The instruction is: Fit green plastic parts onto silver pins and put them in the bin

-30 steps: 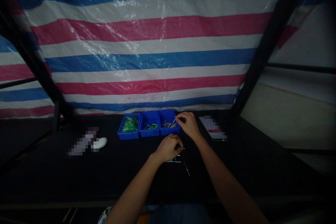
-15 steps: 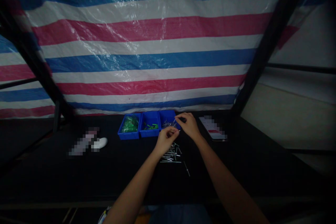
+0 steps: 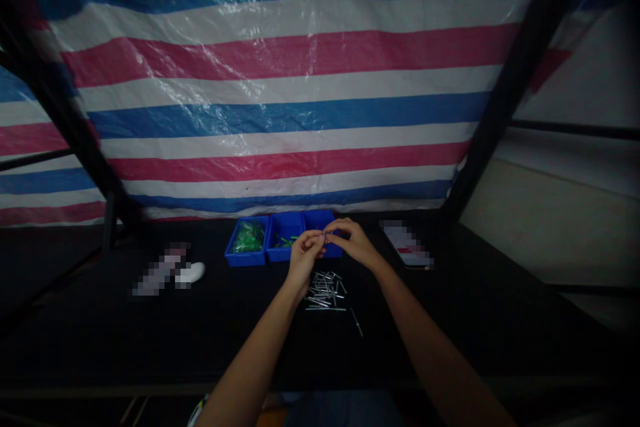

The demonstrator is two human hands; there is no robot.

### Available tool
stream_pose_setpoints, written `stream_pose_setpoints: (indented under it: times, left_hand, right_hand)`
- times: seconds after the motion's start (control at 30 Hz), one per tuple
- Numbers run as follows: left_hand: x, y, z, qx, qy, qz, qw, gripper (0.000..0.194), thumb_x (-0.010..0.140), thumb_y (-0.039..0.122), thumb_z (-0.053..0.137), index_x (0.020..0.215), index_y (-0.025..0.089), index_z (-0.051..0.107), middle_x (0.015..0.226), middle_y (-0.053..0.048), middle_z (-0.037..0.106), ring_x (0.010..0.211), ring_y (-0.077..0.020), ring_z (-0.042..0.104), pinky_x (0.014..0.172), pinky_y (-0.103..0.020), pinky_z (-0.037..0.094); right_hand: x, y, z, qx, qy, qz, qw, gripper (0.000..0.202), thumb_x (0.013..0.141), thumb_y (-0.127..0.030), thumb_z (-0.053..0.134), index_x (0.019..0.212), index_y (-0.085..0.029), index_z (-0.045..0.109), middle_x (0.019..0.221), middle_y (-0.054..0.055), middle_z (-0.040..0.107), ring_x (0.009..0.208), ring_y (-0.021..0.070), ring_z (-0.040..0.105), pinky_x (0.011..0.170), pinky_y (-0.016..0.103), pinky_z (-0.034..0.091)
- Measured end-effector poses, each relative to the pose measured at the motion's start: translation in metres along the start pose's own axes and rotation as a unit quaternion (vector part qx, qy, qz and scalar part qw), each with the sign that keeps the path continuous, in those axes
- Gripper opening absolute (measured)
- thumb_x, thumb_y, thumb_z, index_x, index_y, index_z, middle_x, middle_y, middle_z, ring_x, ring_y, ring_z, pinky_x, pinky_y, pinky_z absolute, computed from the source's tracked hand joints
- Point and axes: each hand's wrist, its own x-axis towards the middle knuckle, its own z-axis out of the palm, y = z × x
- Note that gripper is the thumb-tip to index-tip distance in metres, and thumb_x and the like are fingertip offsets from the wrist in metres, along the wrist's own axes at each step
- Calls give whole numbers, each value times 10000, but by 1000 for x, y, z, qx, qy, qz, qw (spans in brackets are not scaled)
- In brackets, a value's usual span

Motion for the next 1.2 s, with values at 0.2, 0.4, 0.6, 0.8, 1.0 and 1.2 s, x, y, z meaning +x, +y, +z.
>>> stream_pose_setpoints:
  times: [0.2,0.4,0.6,0.8,1.0,1.2]
  left_hand:
    - [0,1,0,-12,3,3,1000,311,612,323,719,838,142,605,704,-16,616,554,-64,511,513,-168,371]
    - [0,0,0,-14,12,-4,1000,314,586,310,737,817,139,610,683,-5,608,531,-55,499,514,-169,368]
    - [-1,4,1,-25,2,-25,999,304,587,305,739,817,148,616,678,3,599,536,-50,500,515,-163,359]
    - [-3,6,2,-37,10,-33,999,322,561,292,755,817,152,619,676,3,600,541,-56,506,536,-172,365]
    - [-3,7,2,-28,10,-36,999,312,583,325,732,825,159,624,727,-11,618,545,-58,505,531,-176,359]
    - [-1,6,1,-36,0,-42,998,281,622,353,687,815,160,621,733,-22,626,546,-69,515,540,-186,375]
  right_hand:
    - [2,-3,-2,72,-21,15,997,101,725,-279,620,754,-200,676,835,42,662,824,193,567,732,323,415]
    - [2,-8,-3,111,-19,21,993,123,708,-313,644,720,-195,672,837,46,658,806,188,585,700,310,431]
    - [2,-8,-4,146,-28,22,989,120,680,-300,670,751,-203,676,868,42,656,817,183,591,694,302,437]
    - [2,-10,-4,152,-29,24,988,137,687,-326,662,739,-201,676,856,43,656,801,179,591,681,300,440]
    - [3,-8,-4,158,-15,32,987,119,695,-311,656,715,-195,673,831,43,646,778,175,586,670,292,445]
    - [5,-6,-6,169,27,50,984,123,690,-310,648,731,-196,674,805,34,645,788,174,576,723,300,431]
